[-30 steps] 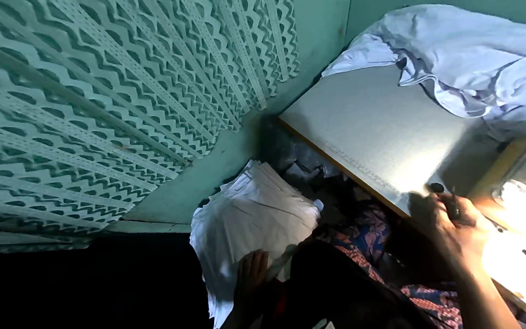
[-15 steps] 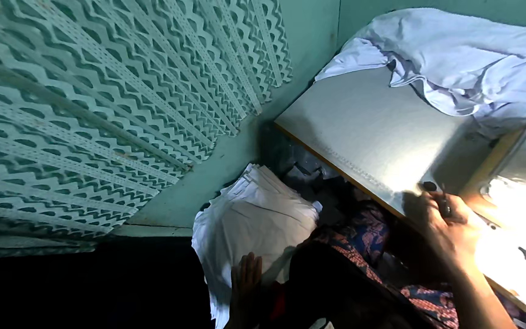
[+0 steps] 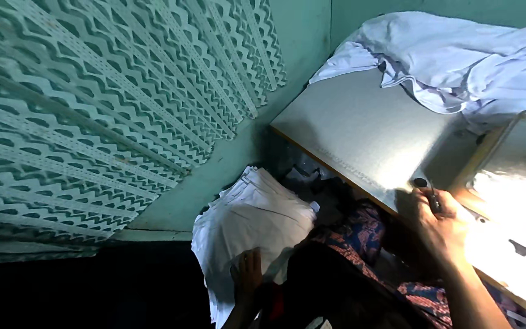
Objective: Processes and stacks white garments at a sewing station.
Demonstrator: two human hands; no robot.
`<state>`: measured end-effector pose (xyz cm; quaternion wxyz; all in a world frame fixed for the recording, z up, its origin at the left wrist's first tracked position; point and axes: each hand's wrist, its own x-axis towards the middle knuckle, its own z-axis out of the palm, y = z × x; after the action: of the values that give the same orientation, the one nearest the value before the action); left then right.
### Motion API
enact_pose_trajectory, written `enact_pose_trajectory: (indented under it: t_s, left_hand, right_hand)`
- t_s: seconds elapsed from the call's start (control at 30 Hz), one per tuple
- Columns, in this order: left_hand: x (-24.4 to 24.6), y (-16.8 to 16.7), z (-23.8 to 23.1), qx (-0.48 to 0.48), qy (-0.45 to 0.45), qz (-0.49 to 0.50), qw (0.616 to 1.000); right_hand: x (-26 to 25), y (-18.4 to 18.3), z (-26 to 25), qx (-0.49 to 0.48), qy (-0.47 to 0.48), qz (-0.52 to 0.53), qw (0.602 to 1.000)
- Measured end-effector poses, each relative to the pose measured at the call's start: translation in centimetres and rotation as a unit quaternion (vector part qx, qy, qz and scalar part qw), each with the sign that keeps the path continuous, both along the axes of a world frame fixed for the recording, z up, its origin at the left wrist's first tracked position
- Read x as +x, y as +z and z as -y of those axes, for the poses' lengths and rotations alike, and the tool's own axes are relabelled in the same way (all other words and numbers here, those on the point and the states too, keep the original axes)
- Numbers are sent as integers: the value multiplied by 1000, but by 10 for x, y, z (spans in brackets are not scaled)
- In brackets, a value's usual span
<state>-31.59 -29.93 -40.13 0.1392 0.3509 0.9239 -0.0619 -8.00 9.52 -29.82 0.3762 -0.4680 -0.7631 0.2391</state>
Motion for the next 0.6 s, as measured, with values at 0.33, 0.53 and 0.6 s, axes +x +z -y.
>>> enact_pose_trajectory:
  t_s: [0.33,0.53,0.6]
  left_hand:
    - [-50,49,7,32,37,170,984]
    - [-81,65,11,73,96,265,957]
    - [-86,72,15,139,140,276,941]
  right_hand:
    - [2,-3,4,-4,13,-22,1000]
    - [-44,2,74,-245,164,-91,951]
    - [-76,-14,94,-393,188,-89,896]
